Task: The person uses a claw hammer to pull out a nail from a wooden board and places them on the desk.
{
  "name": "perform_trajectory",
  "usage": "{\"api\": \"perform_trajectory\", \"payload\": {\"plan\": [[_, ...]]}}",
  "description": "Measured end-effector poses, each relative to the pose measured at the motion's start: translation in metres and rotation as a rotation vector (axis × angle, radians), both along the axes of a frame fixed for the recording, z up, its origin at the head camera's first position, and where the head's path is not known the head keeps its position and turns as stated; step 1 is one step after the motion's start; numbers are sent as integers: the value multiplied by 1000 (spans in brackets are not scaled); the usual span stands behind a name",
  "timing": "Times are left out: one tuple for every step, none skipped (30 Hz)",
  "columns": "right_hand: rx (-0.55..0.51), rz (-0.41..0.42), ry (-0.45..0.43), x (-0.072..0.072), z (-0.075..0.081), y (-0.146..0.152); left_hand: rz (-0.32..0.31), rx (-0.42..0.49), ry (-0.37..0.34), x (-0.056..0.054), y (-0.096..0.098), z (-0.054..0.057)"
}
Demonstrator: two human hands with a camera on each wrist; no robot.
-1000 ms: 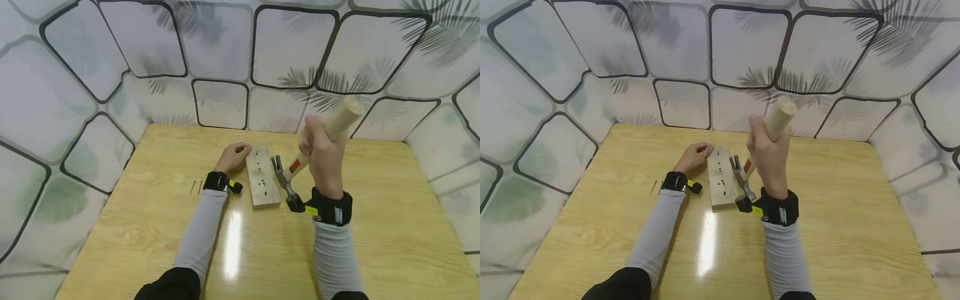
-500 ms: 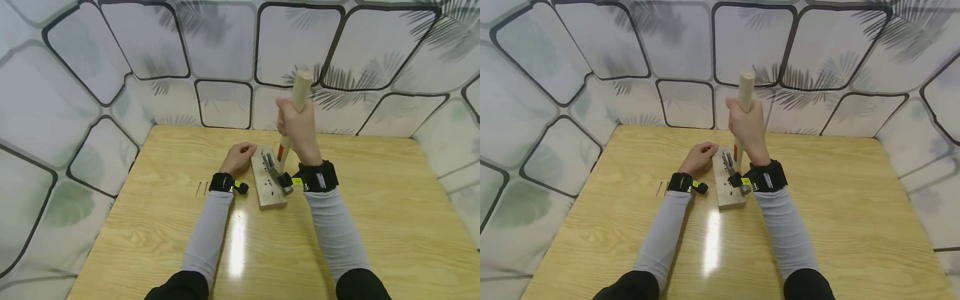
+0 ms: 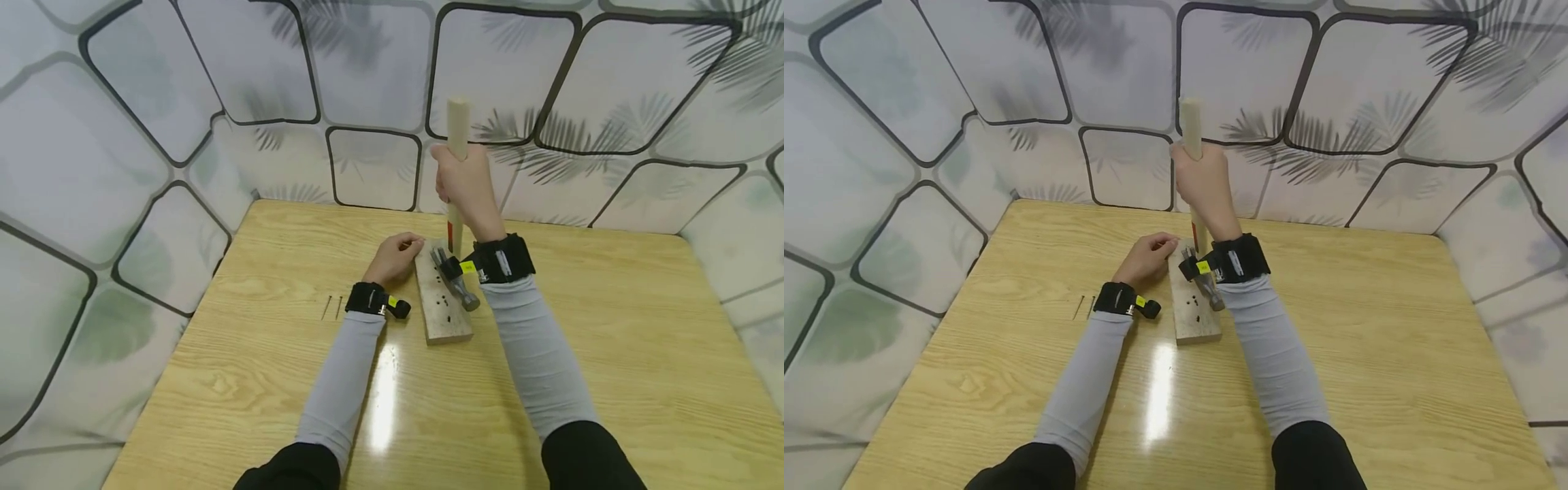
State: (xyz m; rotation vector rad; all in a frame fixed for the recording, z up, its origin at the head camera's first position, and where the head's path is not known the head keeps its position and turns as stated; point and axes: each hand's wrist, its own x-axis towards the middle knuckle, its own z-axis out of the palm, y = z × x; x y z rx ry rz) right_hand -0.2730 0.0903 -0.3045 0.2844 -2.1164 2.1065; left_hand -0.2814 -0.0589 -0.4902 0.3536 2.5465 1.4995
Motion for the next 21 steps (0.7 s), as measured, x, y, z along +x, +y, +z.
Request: {"api": "perform_trajectory", "payload": {"plan": [[19,0,-14,-4,1,-3,-3,7,0,-1,0,0],[41,-3,-29,-8,1,-6,-7,9,2,-1,-1,0],[64,-9,-48,-12,1,-8,-10,11,1,-1,-1,0],[82,-12,-66,-16,1,-11,-13,10,-1,-1,-2,-1],[102,-17,-83,-20,0,-13,-17,14,-3,-1,-2,-1],[112,-18,-104,-22,0,-16,-19,11,-7,0,-3,-2],[125,-23,-124,-24,0,-17,-21,6,-8,0,-4,-3],[138,-27,-138,-26,-1,-18,-21,2,-8,1,-4,-4],[146,-31,-148,-28,-1,-19,-20,-1,-8,1,-4,-4],[148,-37,-150,-29,-1,-20,-21,0,-7,2,-4,-4],[145,-47,-145,-31,-1,-21,-22,2,-6,2,-4,-3],[138,-55,-136,-32,-1,-21,-24,1,-1,2,-4,-3],[131,-66,-122,-33,-1,-21,-25,1,3,2,-4,-3],[118,-74,-109,-34,-1,-22,-27,2,7,2,-3,-3],[105,-79,-96,-35,0,-22,-30,2,9,1,-3,-3],[91,-83,-82,-35,0,-21,-31,4,10,1,-3,-2],[75,-83,-75,-35,1,-21,-32,6,10,1,-4,-2],[61,-79,-71,-35,1,-21,-31,9,9,1,-4,-2],[49,-77,-67,-35,1,-20,-31,12,8,1,-4,-2],[36,-74,-65,-34,1,-20,-30,15,6,1,-5,-2],[28,-69,-61,-33,1,-19,-29,18,1,0,-5,-2]]}}
